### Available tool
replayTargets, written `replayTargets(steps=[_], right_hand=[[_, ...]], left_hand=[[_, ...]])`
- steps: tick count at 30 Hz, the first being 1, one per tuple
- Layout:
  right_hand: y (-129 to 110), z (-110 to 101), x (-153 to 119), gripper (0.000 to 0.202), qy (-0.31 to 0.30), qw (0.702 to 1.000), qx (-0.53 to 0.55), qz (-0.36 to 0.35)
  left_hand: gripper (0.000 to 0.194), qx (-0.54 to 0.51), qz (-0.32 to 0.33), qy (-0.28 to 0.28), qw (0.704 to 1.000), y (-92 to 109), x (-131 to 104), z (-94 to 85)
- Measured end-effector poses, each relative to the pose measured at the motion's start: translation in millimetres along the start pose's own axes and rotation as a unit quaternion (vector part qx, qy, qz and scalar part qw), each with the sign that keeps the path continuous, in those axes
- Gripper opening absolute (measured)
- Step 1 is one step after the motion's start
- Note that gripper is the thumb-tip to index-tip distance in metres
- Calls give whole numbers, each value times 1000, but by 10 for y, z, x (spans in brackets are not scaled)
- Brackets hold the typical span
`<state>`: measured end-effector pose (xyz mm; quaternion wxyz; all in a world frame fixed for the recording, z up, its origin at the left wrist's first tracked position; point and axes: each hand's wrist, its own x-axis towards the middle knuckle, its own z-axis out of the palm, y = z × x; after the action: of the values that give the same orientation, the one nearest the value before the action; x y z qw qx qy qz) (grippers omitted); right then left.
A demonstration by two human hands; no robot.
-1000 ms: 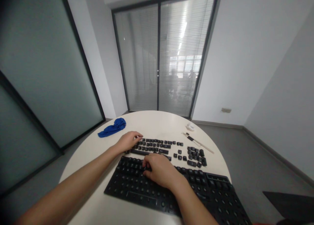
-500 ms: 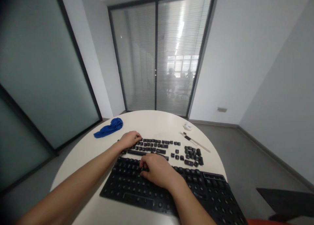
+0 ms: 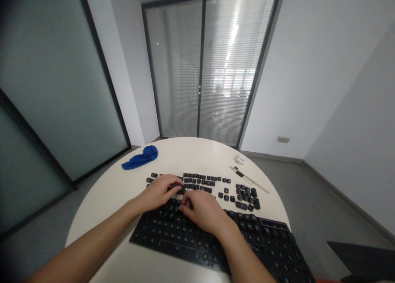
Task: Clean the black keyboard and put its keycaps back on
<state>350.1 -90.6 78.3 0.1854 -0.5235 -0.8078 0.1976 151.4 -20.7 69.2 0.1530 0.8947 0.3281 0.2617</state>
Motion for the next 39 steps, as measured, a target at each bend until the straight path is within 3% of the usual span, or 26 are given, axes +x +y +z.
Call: replayTargets(steps=[6,13,22,30,39], right_hand=[[-76,-54,8,12,28,999,-9,14],[-94,-34,-11,12,-18,999,8,-41],[-114,-46,-8,13,-23,997,-48,-55],[-177,-67,-41,13,-58,995,-77,-33],[-188,-30,-43,8,-47,995,-78,-50]], left_hand=[[7,-6,44,-77,996,35,-227,21],[8,-20,76,-103,992,35,-229,-5],[10,-40,65,-122,990,79,-229,-23],[7,-58,75,-101,990,-21,-246,-73],[21,-76,56,-114,989,-58,-275,-124]])
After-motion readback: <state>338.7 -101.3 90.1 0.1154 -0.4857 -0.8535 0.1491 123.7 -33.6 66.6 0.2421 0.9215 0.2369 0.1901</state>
